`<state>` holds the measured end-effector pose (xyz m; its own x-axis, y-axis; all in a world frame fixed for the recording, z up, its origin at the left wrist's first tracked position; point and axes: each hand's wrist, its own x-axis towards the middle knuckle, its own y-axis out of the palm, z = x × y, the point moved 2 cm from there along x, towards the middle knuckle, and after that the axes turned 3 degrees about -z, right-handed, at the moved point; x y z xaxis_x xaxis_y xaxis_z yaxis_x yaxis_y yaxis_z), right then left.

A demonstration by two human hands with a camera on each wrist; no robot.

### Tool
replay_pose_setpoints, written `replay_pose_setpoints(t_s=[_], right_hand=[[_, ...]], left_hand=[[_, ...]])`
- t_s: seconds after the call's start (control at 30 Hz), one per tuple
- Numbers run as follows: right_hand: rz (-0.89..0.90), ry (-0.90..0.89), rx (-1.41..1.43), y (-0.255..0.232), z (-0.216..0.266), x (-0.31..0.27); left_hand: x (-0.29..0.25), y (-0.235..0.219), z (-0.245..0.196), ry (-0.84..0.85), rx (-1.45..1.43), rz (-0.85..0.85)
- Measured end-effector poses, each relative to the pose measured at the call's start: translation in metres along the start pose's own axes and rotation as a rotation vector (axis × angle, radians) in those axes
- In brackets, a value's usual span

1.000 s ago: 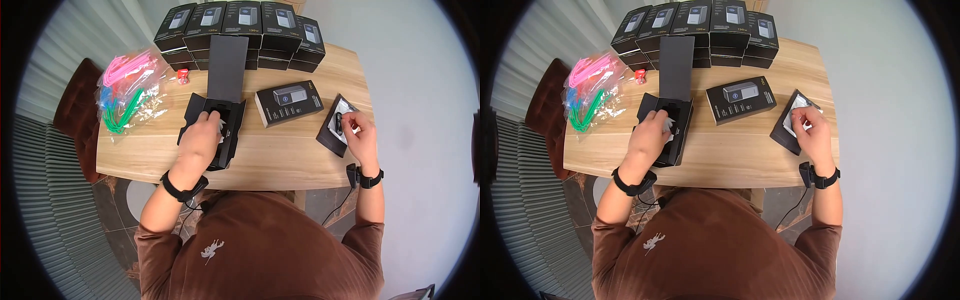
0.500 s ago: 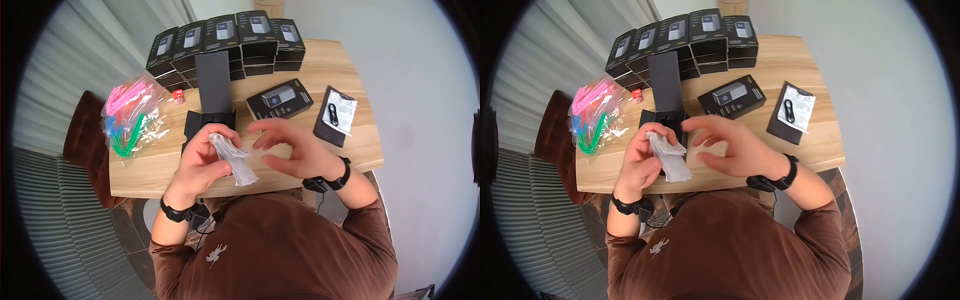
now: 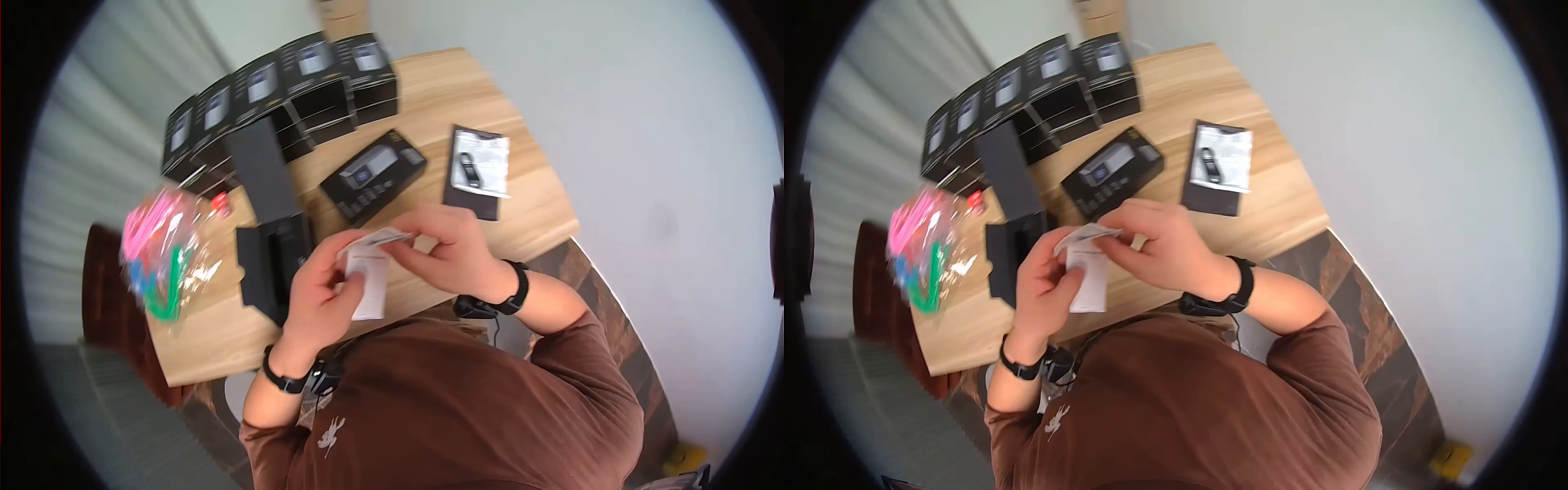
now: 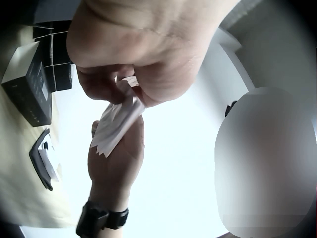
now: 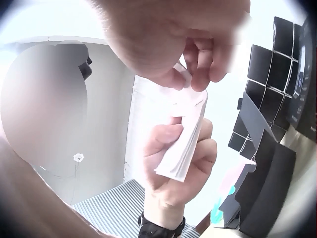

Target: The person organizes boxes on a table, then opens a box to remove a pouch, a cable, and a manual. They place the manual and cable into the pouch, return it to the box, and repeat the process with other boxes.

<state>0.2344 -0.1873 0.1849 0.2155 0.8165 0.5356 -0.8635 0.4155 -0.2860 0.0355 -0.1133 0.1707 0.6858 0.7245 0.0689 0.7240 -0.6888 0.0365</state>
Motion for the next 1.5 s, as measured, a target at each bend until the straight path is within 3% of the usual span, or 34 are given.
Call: replay_pose_setpoints(t_s=[0.13,0.27,0.37,0.43,0.53,0.63,0.73,0.83,0.87,0.97,1.07,1.2,1.3,1.33,1.43,1.5], right_hand=[[0.062,0.19,0.06,-0.025,0.0,-0.014],[0.091,0.266,0.047,-0.042,-0.004,-0.022],[0.105,0.25,0.053,-0.052,-0.01,-0.022],[0.16,0.29,0.093,-0.064,-0.02,-0.021],[-0.103,0.425,-0.153,-0.096,-0.083,-0.011],[-0.114,0.54,-0.818,-0.118,-0.133,-0.001],[0.152,0.669,-0.957,-0.106,-0.162,-0.01],[0.078,0.608,-0.857,-0.098,-0.184,-0.02],[0.112,0.675,-0.79,-0.1,-0.187,-0.019],[0.04,0.583,-0.736,-0.103,-0.189,-0.023],[-0.102,0.504,-0.487,-0.119,-0.177,-0.022],[-0.353,0.758,0.101,-0.146,-0.186,-0.026],[-0.284,0.825,0.181,-0.149,-0.194,-0.033],[-0.267,0.726,0.055,-0.149,-0.2,-0.037],[-0.223,0.73,-0.053,-0.148,-0.206,-0.042],[-0.275,0.809,0.07,-0.148,-0.217,-0.048]], left_hand=[[0.011,0.003,0.008,0.024,0.446,0.173],[0.015,0.038,0.017,-0.058,0.084,0.064],[0.022,0.043,0.022,-0.118,0.203,0.134],[0.03,0.042,0.026,-0.253,0.274,0.146],[0.037,0.042,0.034,-0.361,0.165,0.125],[0.045,0.052,0.053,-0.339,-0.053,0.029],[0.053,0.063,0.067,-0.377,-0.226,-0.092],[0.066,0.075,0.072,-0.394,-0.297,-0.18],[0.07,0.079,0.073,-0.39,-0.307,-0.205],[0.088,0.088,0.065,-0.456,-0.371,-0.272],[0.112,0.101,0.068,-0.416,-0.411,-0.208],[0.16,0.129,0.081,-0.321,-0.222,-0.055],[0.198,0.141,0.096,-0.282,-0.186,-0.052],[0.208,0.143,0.098,-0.328,-0.172,-0.03],[0.232,0.15,0.114,-0.454,-0.124,0.052],[0.237,0.151,0.147,-0.521,-0.081,0.107]])
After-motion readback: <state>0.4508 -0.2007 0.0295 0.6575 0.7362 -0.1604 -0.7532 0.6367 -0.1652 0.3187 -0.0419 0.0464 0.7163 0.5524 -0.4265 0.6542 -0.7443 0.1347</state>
